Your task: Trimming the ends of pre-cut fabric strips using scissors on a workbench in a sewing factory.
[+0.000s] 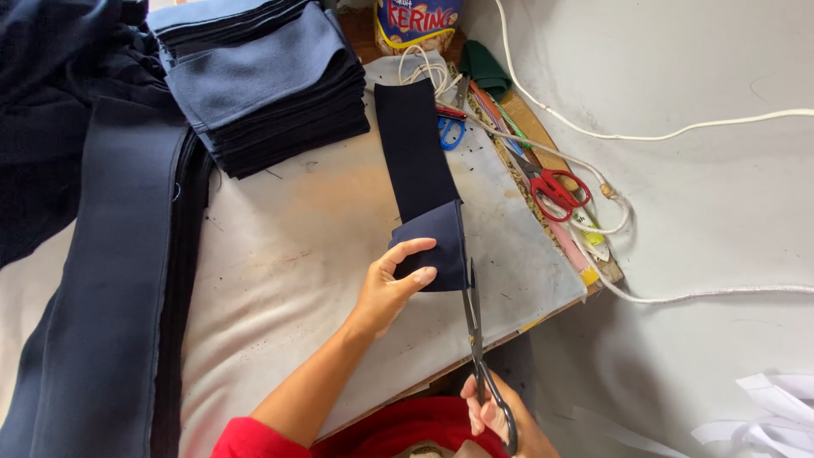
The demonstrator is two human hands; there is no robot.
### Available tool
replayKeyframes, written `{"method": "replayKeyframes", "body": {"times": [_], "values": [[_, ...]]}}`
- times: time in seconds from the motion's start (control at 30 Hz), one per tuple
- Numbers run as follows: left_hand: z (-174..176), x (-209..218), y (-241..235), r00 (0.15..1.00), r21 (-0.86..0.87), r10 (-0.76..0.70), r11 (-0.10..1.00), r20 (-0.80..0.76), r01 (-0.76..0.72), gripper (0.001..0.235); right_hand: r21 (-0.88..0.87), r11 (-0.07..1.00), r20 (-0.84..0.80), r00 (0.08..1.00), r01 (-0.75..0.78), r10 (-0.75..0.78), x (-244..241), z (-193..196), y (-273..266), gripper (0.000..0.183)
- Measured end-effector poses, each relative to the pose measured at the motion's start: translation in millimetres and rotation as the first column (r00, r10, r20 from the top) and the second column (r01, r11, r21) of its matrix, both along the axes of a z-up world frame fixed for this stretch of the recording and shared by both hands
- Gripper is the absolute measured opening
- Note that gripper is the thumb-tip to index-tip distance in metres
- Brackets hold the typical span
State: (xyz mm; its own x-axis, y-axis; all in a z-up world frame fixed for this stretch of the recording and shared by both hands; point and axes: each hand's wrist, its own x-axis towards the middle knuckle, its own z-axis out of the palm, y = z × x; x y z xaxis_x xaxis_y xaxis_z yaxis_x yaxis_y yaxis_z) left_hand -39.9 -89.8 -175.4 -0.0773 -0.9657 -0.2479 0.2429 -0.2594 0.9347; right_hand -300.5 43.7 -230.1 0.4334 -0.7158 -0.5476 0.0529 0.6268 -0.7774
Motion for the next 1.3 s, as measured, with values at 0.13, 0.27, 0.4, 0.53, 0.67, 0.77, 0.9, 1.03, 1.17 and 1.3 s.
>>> {"method": "replayKeyframes", "body": {"times": [0.13, 0.27, 0.4, 0.53, 0.67, 0.77, 0.9, 1.03, 1.17, 1.3], "values": [[7, -2, 6, 0.993, -0.055, 0.024, 0.998, 0.118, -0.017, 0.040, -0.133, 0.991, 0.001, 1.000, 0.019, -0.019, 4, -3, -7, 0.065], [3, -7, 10, 0.982, -0.100, 0.029, 0.995, 0.185, -0.011, 0.039, -0.115, 0.993, -0.028, 0.999, 0.028, -0.032, 10, 10, -11, 0.064], [8, -12, 11, 0.982, -0.091, 0.021, 0.996, 0.189, -0.004, 0.038, -0.165, 0.986, -0.023, 0.999, 0.022, -0.026, 9, 7, -10, 0.059], [7, -15, 13, 0.967, -0.082, 0.039, 0.996, 0.251, -0.019, 0.039, -0.212, 0.977, -0.039, 0.999, 0.015, -0.024, 10, 8, -8, 0.057], [3, -17, 14, 0.961, -0.097, 0.038, 0.995, 0.273, -0.012, 0.040, -0.120, 0.991, -0.011, 0.998, 0.065, -0.067, 9, 10, -5, 0.054], [1, -19, 16, 0.955, -0.088, 0.038, 0.996, 0.295, -0.013, 0.041, -0.111, 0.985, 0.020, 0.991, 0.134, -0.132, 7, 8, 0, 0.056], [1, -23, 16, 0.950, -0.102, 0.049, 0.995, 0.308, -0.019, 0.039, -0.141, 0.979, -0.004, 0.989, 0.145, -0.147, 5, 7, 3, 0.055], [5, -26, 18, 0.942, -0.093, 0.052, 0.995, 0.333, -0.022, 0.039, -0.147, 0.974, 0.012, 0.985, 0.171, -0.171, 4, 0, 6, 0.048], [6, -29, 19, 0.939, -0.101, 0.061, 0.995, 0.339, -0.029, 0.039, -0.107, 0.970, 0.011, 0.975, 0.220, -0.220, 5, 1, 6, 0.042], [4, -31, 19, 0.935, -0.113, 0.068, 0.993, 0.349, -0.030, 0.039, -0.114, 0.967, -0.011, 0.973, 0.228, -0.230, 4, 3, 7, 0.037]]}}
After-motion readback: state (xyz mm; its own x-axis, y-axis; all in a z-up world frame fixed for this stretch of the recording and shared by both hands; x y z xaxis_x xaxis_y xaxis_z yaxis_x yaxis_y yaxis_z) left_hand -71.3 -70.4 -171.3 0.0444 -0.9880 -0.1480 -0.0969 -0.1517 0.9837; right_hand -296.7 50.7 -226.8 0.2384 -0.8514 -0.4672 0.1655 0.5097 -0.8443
